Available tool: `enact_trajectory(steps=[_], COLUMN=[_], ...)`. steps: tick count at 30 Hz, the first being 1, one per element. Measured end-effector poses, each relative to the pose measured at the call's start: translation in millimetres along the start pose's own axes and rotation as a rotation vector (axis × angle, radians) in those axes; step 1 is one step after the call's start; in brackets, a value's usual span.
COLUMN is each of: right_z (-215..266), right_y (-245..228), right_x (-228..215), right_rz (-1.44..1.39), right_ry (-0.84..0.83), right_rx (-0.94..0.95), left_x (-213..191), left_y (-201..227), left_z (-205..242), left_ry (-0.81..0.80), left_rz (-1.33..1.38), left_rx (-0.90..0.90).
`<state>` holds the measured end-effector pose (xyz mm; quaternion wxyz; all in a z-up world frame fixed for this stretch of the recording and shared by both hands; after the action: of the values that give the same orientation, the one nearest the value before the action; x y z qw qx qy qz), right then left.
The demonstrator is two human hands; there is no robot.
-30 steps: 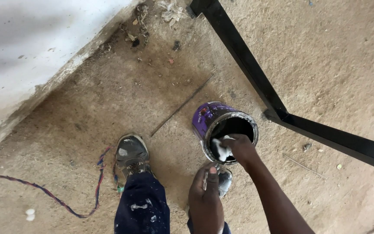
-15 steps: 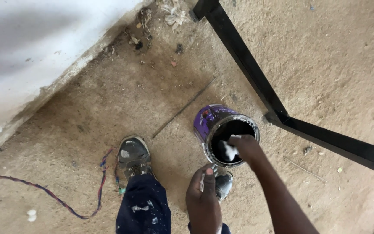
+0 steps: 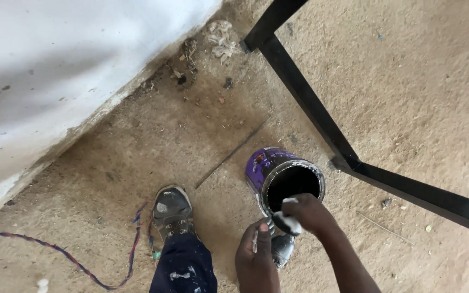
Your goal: Painting a black metal frame using a small sponge dipped in a paint bucket to cover joints and surfaces.
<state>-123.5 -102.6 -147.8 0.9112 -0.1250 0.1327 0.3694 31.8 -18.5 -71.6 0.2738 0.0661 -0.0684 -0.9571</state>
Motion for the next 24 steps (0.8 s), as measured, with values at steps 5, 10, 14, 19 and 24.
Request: enact_trajectory(steps=[5,10,14,19,24], right_z=[-15.0,-15.4,-10.2,-18.4,24.5], right_y=[27.3,37.2,32.0,22.0,-42.7], right_x=[2.7,13.5,7.7,2.7,-6.7], right_rz=[-0.389,-0.351,-0.147,-0.049,-0.562], right_ry=[0.137,0.197,0.219,0.145,-0.084], right_rx=[0.256,0.329,0.187,0.069,0.004], left_x=[-3.3,-7.6,-8.7,-2.6,-3.8], left_y=[6.2,3.4,2.3,2.8,35.1], left_z=[0.3,-10.3,-13.5,-23.5,-22.0], left_ry=[0.017,0.058,0.042,0.061,0.03], left_rz=[-0.06,-0.06,-0.012,0.046,0.163], left_rx=[0.007,0.071,0.049,0.133,0.202])
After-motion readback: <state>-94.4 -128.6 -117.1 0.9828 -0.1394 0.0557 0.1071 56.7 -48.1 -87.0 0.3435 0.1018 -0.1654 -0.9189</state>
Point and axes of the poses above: each hand's wrist, its own z-axis away from the middle knuckle, its own x-axis out of the palm, y = z × x, the point moved 4 cm from there along -z, towards the middle knuckle
